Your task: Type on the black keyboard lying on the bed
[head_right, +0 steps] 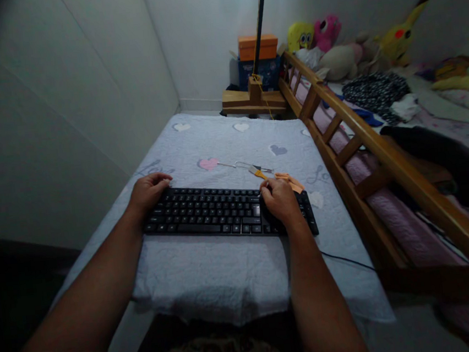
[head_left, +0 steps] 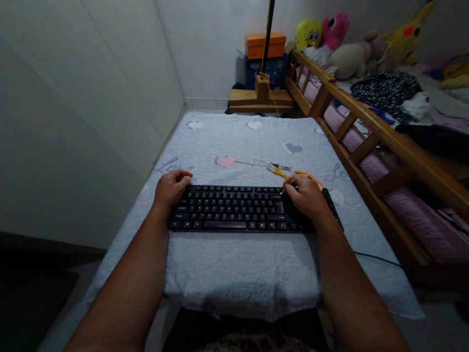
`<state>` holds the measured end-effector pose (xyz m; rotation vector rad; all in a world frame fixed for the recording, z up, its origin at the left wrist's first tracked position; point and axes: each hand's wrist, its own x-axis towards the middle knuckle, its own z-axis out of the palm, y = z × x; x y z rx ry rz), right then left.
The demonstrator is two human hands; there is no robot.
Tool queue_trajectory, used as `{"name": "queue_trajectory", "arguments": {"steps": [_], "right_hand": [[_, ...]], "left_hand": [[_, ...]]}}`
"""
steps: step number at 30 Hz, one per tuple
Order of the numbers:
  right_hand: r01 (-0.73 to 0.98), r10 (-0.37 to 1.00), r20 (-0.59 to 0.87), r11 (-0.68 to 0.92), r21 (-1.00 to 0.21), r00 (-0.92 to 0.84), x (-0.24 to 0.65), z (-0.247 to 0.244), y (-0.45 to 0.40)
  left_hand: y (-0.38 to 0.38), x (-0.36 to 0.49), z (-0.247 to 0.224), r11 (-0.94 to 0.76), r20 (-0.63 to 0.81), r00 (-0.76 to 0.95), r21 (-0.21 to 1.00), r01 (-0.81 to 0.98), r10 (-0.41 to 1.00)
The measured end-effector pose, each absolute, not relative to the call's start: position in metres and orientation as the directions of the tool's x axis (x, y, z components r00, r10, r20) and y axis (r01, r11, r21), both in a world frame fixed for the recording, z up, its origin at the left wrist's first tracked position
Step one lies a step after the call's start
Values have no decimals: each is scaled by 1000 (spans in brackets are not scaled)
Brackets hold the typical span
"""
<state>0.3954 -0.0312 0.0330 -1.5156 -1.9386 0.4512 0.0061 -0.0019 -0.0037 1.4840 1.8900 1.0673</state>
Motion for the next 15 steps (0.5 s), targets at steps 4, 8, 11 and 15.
{"name": "queue_trajectory", "arguments": {"steps": [4, 8, 11, 15], "right_hand": [[747, 952, 279, 277, -604, -128, 396, 33, -31], [753, 952, 278, 273, -599, -124, 394, 32, -31], [748, 953, 273, 276, -603, -131, 390, 31, -33], [730, 947, 281, 301, -614, -153, 382, 28, -35]], "left_hand": [[-2, 6, -5, 89, 81, -273, 826, 556, 959], [-1, 4, -7, 80, 87, -265, 825, 559, 960], [0, 3, -8, 79, 82, -260, 830, 553, 962], [1, 2, -10, 74, 87, -261, 832, 550, 961]]}}
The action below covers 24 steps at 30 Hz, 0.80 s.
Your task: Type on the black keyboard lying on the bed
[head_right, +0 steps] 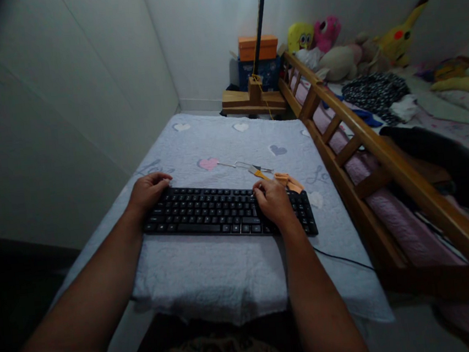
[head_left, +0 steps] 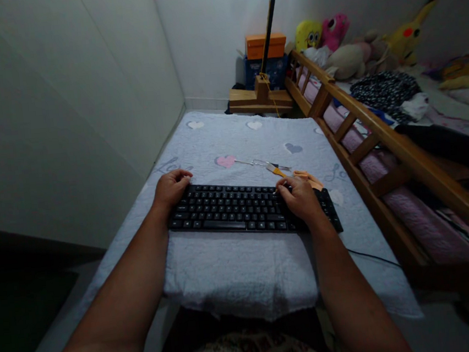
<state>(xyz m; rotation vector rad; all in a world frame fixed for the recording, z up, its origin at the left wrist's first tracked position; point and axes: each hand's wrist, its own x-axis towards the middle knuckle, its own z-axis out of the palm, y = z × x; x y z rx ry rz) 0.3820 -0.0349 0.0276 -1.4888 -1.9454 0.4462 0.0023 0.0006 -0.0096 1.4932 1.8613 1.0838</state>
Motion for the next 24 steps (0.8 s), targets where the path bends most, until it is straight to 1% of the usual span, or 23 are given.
{"name": "queue_trajectory", "arguments": {"steps": [14, 24], "right_hand": [[683, 907, 358, 407, -607, -223, 374, 19, -35], [679, 897, 357, 432, -594, -260, 373, 22, -39]], "left_hand": [[0, 3, -8, 81, 91, -261, 811, 580, 961], [0, 3, -7, 69, 100, -257, 815, 575, 961]]}}
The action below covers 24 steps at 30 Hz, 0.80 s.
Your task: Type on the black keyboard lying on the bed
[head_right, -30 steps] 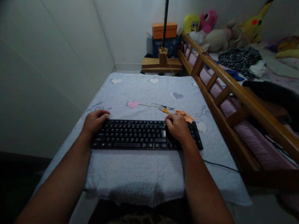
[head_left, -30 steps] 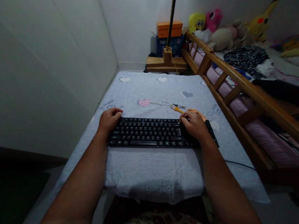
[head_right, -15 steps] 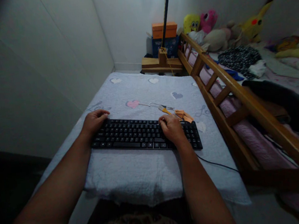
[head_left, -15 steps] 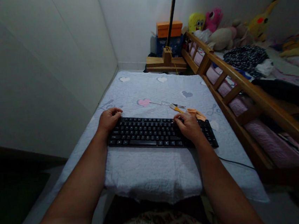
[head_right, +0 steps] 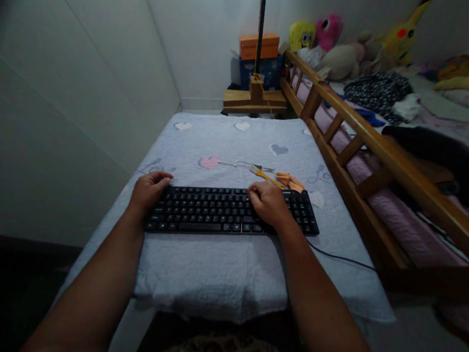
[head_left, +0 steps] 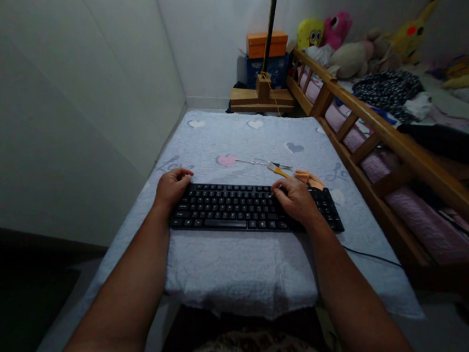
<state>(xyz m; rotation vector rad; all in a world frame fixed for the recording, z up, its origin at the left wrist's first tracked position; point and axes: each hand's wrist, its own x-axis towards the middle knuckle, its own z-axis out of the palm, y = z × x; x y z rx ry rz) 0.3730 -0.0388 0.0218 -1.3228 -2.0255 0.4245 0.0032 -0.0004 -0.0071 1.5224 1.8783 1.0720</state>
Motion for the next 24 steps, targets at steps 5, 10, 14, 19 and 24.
{"name": "queue_trajectory", "arguments": {"steps": [5, 10, 14, 19, 24], "right_hand": [[684, 895, 350, 439, -583, -276, 373, 22, -40], [688, 903, 339, 422, -590, -263, 373, 23, -39], [676, 904, 353, 418, -607, -242, 373, 21, -38], [677, 906, 353, 413, -609, -235, 374, 21, -37], [684, 911, 343, 401, -609, -228, 374, 22, -37]], "left_hand": [[-1, 3, -6, 74, 100, -260, 808, 585, 960], [-1, 4, -6, 76, 98, -262, 810, 581, 960], [1, 2, -8, 68, 103, -255, 809, 583, 961], [1, 1, -9, 67, 105, -255, 806, 588, 961], [1, 2, -9, 72, 97, -254, 810, 582, 962]]}}
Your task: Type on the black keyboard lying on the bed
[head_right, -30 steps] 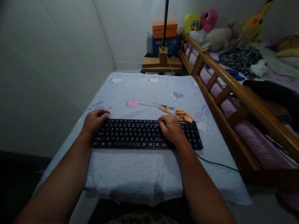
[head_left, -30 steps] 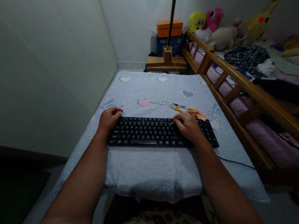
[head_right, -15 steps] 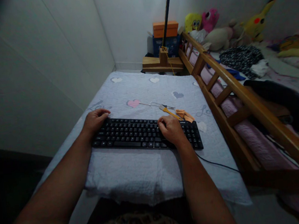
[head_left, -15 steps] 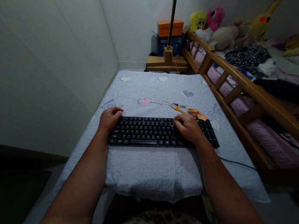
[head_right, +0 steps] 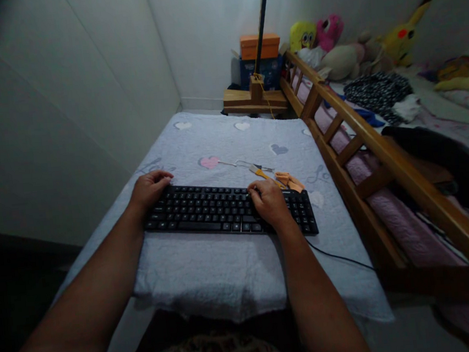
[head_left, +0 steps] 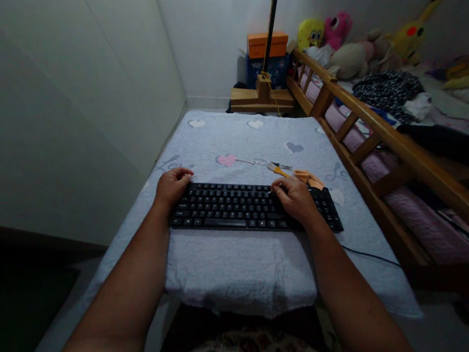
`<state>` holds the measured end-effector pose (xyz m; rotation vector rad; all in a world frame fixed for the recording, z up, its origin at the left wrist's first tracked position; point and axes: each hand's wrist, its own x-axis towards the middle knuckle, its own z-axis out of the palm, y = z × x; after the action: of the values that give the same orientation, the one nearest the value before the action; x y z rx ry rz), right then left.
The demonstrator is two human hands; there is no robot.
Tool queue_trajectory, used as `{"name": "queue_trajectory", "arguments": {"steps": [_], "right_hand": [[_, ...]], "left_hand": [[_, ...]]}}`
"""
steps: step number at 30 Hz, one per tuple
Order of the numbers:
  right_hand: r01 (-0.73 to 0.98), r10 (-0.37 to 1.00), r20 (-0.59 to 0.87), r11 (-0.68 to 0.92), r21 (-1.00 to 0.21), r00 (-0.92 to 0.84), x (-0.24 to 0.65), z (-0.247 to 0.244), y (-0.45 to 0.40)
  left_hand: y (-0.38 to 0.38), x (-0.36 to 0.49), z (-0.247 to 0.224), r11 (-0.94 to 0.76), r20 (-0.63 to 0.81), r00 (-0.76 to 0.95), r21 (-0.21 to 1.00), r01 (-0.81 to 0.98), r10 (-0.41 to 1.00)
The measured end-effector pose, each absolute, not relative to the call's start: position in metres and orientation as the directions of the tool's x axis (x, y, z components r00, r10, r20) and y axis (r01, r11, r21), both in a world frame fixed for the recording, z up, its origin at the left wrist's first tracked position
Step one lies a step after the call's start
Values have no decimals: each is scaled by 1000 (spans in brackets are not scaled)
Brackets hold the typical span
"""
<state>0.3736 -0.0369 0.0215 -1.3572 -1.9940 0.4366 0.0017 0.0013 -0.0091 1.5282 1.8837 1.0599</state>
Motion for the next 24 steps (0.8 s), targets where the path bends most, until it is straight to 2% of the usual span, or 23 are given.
{"name": "queue_trajectory", "arguments": {"steps": [24], "right_hand": [[673, 902, 327, 429, -602, -282, 372, 23, -40]], "left_hand": [[-2, 5, -5, 91, 78, -270, 824, 560, 960]]}}
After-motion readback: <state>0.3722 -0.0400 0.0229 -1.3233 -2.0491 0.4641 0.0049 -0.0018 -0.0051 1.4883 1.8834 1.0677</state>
